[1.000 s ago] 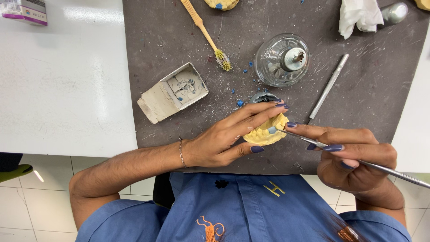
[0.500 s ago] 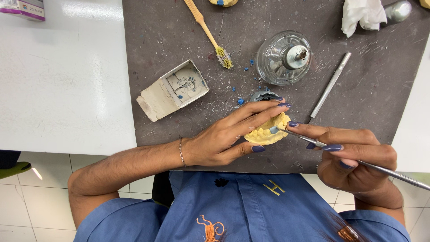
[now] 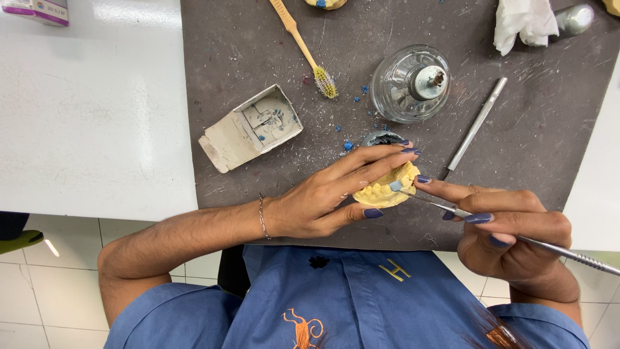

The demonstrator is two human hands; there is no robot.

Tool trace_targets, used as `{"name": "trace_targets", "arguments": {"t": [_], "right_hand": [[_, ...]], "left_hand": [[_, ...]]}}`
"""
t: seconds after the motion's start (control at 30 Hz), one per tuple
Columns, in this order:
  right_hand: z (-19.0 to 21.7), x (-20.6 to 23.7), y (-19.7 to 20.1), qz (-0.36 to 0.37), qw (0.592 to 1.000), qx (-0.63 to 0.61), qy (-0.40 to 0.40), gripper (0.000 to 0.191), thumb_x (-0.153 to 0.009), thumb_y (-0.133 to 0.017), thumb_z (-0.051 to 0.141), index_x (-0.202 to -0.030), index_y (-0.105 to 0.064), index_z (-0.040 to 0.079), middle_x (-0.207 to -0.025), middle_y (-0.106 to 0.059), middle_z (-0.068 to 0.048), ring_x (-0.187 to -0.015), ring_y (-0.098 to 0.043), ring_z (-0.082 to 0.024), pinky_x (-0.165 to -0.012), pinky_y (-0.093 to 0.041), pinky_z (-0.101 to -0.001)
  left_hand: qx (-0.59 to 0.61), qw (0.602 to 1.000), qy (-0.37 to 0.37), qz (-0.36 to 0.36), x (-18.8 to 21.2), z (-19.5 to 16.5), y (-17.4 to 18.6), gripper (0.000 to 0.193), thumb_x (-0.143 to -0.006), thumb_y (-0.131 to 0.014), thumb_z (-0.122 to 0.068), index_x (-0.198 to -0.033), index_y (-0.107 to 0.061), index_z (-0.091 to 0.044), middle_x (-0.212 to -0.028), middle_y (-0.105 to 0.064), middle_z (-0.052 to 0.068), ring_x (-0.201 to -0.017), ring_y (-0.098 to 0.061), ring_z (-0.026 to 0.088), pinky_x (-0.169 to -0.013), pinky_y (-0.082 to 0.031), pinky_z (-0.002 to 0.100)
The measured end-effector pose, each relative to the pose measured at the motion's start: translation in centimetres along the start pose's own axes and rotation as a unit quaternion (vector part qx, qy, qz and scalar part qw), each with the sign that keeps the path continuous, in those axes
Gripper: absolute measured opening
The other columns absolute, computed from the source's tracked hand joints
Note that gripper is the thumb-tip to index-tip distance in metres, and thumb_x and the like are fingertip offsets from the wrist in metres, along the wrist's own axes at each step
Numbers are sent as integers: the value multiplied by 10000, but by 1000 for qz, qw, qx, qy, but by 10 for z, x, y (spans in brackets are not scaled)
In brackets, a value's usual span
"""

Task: The person holds a yellow dental impression with a wax tooth pattern in one hand and a metal wax carving instrument in the other. They repeatedly warm the instrument tip over a small alcohol lamp flame and use it to shape and smooth blue wax on the teeth of the model, turning the model to reach different areas.

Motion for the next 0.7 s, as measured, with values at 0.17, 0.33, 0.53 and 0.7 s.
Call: {"name": "trace_targets", "arguments": {"t": [0.17, 0.33, 0.53, 0.7], "right_hand": [[-9, 6, 5, -6, 999, -19, -45, 164, -1059, -494, 33, -1199, -519, 114, -951, -703, -32, -920, -807, -274, -1015, -637, -550], [-8, 9, 5, -10, 999, -26, -24, 198, -1075, -477, 16, -1239, -520, 119, -1076, -638, -113, -1073, -752, -343, -947, -660, -514], [-8, 9, 6, -23, 998, -41, -46, 213, -1062, -480, -20, -1206, -559, 115, -1056, -647, -111, -975, -778, -281, -987, -617, -547], [-10, 8, 9, 0, 997, -70, -41, 203, -1055, -463, 9, -1202, -569, 101, -1031, -700, -99, -1033, -764, -315, -962, -654, -550]], "left_hand": [[-2, 1000, 1, 1, 0, -1, 0, 600, -1141, -560, -330, -1634, -267, -152, -1656, -331, 126, -1549, -436, 291, -1328, -439, 414], [-7, 1000, 5, 2, 1, -2, 0, 609, -1135, -566, -332, -1633, -267, -150, -1651, -337, 128, -1547, -437, 293, -1323, -438, 413], [-6, 1000, 6, 3, 0, -2, 0, 614, -1132, -555, -362, -1633, -270, -152, -1651, -341, 128, -1550, -435, 291, -1328, -435, 413], [-4, 1000, 6, 4, 0, -2, 0, 625, -1116, -580, -329, -1632, -274, -153, -1651, -338, 125, -1553, -430, 291, -1333, -431, 415]]}}
Point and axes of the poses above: each hand's wrist, its own x-axis away from the middle knuckle, its own y-axis out of the back of the hand, z = x × y, the point moved 1 cm from there along -x, towards the middle knuckle
